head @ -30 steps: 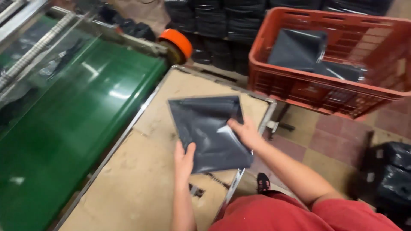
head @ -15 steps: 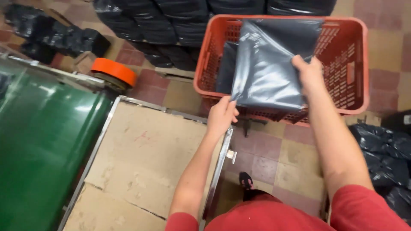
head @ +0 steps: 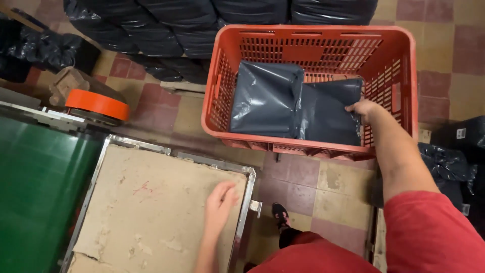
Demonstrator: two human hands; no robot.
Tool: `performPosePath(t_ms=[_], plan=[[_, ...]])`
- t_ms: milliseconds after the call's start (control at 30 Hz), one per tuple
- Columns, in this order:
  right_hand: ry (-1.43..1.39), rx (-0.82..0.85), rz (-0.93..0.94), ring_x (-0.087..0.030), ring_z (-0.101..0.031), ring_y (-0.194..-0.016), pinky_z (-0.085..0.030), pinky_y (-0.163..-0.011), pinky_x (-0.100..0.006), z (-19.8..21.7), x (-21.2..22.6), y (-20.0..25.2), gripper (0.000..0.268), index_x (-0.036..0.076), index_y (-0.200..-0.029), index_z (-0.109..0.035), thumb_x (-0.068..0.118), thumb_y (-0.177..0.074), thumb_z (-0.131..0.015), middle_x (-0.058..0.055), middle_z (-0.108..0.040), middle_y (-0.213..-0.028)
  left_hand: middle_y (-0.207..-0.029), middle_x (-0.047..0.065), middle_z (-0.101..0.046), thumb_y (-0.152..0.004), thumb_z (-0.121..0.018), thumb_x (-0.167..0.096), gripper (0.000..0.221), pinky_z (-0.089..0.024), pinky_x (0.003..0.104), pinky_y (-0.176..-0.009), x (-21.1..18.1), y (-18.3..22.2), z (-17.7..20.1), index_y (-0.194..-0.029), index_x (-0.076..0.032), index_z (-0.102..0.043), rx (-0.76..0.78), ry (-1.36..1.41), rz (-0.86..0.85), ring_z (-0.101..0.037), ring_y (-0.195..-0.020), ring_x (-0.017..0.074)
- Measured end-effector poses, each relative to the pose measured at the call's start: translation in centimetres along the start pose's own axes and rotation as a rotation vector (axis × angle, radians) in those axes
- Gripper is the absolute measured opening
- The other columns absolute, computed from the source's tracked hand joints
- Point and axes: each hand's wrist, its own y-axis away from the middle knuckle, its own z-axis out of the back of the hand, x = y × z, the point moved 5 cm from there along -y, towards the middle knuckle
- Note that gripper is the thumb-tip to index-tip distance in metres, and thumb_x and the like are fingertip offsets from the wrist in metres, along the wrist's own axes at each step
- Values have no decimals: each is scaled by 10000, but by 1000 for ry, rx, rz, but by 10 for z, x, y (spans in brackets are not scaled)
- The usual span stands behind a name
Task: The person retrieves black plastic-wrapped sheets from a conveyor belt, folds them in half on a wooden table, and places the folded stacks into an orange basket. The process is repeated continuously throughout the clip.
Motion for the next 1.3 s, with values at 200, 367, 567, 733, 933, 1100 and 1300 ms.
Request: performPosePath(t_ms=[200, 367, 567, 733, 933, 1100, 1300], plan=[[488, -243, -96, -499, -614, -994, -498, -656, -731, 38, -42, -115, 470, -69, -1350, -493, 161, -957, -606, -279, -609, -1206, -698, 82, -709, -937, -603, -138, 154, -538, 290, -734, 82, 52, 50, -1028, -59, -699, -323, 110, 143, -659, -669, 157], [1502, -184, -28, -270, -770, -918, -622, -771, -329, 38, -35, -155, 451, 14, -1169, -769, 335, -903, -597, -159, -779, -1109, -717, 107, -708, -954, -591, -151, 177, -528, 293, -759, 123, 79, 64, -1062, -43, -681, -421, 180, 205, -650, -673, 171], [811, -699, 251, -510, -597, -1151, -479, -920, -561, -32, 78, 105, 512, -36, -1326, -462, 215, -901, -597, -291, -580, -1315, -691, 94, -686, -944, -590, -117, 150, -514, 286, -712, 157, 108, 92, -1038, -26, -665, -462, 244, 60, -625, -652, 160], [695, -658, 1204, -416, -593, -1049, -447, -881, -536, -128, 86, 230, 504, -58, -1425, -453, 153, -992, -601, -250, -567, -1307, -717, 89, -717, -942, -590, -144, 167, -530, 273, -732, 154, 150, 121, -1029, -49, -696, -574, 234, 154, -670, -689, 164], [627, -198, 1632, -335, -595, -1022, -458, -914, -446, -323, -20, 370, 291, -19, -1137, -633, 96, -872, -597, -195, -651, -1154, -760, 51, -733, -914, -585, -220, 198, -530, 263, -778, 163, 223, 160, -1025, -127, -720, -679, 154, 251, -709, -732, 138], [680, 314, 1734, -294, -604, -1074, -455, -969, -435, -486, -201, 372, 306, 91, -1163, -612, 201, -878, -600, -105, -642, -1159, -761, 98, -715, -924, -594, -159, 176, -629, 271, -735, 224, 307, 203, -980, -69, -734, -844, 232, 169, -745, -739, 157], [1257, 421, 1842, -367, -476, -1281, -384, -999, -549, -606, -351, 389, 650, 65, -1321, -517, 536, -878, -589, -162, -529, -1381, -741, 48, -753, -909, -603, -227, 203, -621, 255, -714, 335, 438, 259, -972, -91, -740, -1101, 117, 179, -768, -708, 133]])
